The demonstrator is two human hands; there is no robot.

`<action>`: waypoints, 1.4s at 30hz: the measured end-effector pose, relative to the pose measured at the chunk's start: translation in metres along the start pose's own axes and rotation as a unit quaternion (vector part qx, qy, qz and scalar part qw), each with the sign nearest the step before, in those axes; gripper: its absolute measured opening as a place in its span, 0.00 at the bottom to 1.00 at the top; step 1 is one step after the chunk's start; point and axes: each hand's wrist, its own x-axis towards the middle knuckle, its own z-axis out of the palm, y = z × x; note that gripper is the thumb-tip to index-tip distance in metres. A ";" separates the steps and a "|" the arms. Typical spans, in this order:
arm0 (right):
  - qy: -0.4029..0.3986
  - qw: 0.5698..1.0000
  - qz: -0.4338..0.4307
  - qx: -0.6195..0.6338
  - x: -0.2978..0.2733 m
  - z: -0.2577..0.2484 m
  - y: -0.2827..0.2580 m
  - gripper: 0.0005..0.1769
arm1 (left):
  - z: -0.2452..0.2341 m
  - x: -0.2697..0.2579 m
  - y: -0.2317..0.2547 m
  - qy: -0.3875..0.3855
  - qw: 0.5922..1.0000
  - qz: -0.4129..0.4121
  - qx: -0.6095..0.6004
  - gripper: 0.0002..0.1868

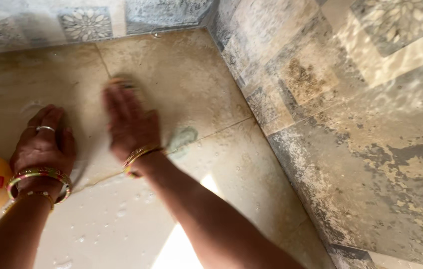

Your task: The person scrubs a tiled floor with a sponge, repeatedly dipping it into a yellow bucket of soapy water. They clean the floor surface and the corners where the floor meets the wall, moving the bucket as needed to reach different areas.

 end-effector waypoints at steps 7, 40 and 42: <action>-0.017 0.985 -0.154 -0.071 -0.007 0.008 -0.025 0.42 | 0.005 0.007 -0.020 -0.048 0.992 0.015 0.114 0.31; -0.075 0.996 -0.041 -0.031 0.124 -0.013 -0.032 0.40 | -0.003 0.034 -0.024 -0.058 0.978 -0.146 0.138 0.35; -0.075 0.996 -0.024 -0.045 0.118 -0.009 -0.026 0.40 | 0.001 0.030 -0.021 -0.049 0.977 -0.158 0.132 0.34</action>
